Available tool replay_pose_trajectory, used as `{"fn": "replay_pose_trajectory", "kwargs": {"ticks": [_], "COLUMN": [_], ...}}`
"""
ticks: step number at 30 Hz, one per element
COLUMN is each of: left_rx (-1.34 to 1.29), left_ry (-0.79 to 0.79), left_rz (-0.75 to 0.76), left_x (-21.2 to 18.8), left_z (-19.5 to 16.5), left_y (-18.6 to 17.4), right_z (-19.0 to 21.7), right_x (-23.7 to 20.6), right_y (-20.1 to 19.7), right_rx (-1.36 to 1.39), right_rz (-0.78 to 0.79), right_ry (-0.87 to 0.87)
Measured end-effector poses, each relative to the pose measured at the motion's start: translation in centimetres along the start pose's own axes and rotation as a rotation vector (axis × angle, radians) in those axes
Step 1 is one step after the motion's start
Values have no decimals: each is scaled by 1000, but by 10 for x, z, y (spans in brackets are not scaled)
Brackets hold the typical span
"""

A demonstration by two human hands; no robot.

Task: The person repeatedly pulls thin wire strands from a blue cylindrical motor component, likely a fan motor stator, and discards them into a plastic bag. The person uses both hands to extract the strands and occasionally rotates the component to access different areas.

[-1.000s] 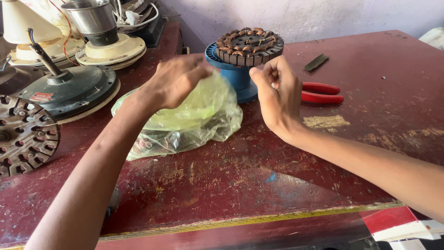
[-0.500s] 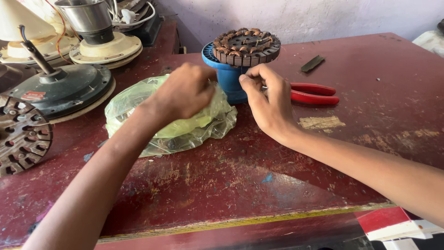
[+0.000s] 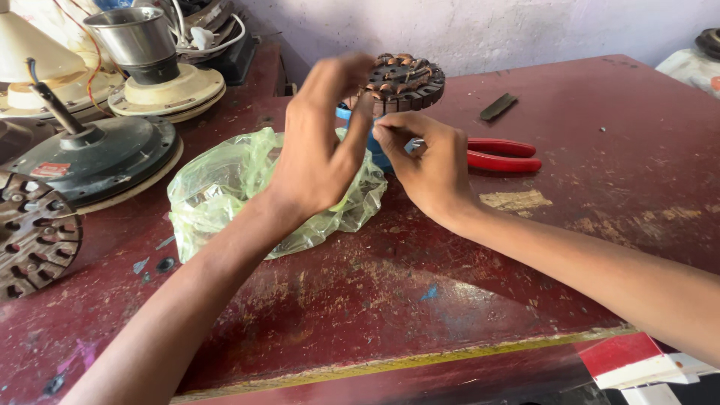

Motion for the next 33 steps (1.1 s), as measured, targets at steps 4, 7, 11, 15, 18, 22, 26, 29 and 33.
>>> {"fn": "replay_pose_trajectory", "kwargs": {"ticks": [4, 7, 11, 15, 18, 22, 26, 29, 33], "left_rx": [-161, -578, -660, -649, -541, -530, -490, -550, -546], "left_ry": [-467, -819, -811, -917, -849, -885, -857, -869, -873], "left_rz": [25, -49, -50, 47, 128, 156, 201, 205, 195], "left_x": [-7, -24, -43, -51, -55, -57, -57, -57, -57], "left_z": [23, 36, 49, 56, 55, 55, 55, 54, 56], "left_y": [16, 37, 47, 48, 49, 50, 51, 51, 49], "right_z": [1, 2, -1, -6, -11, -16, -21, -23, -23], "right_x": [0, 1, 3, 5, 8, 9, 9, 11, 12], "right_y": [2, 1, -1, 0, 2, 5, 7, 6, 3], "right_rx": [50, 25, 29, 28, 139, 330, 410, 403, 164], "right_rz": [27, 28, 47, 55, 96, 232, 199, 194, 142], "right_ry": [-106, -176, -221, -139, -18, 102, 353, 172, 39]}}
Point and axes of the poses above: each hand's wrist, its own x-axis towards the middle knuckle, its own y-axis out of the palm, z = x × y, the point moved 1 cm from there along x, towards the middle knuckle, and after that the axes turned 6 degrees about -z, right-handed, at the moved point
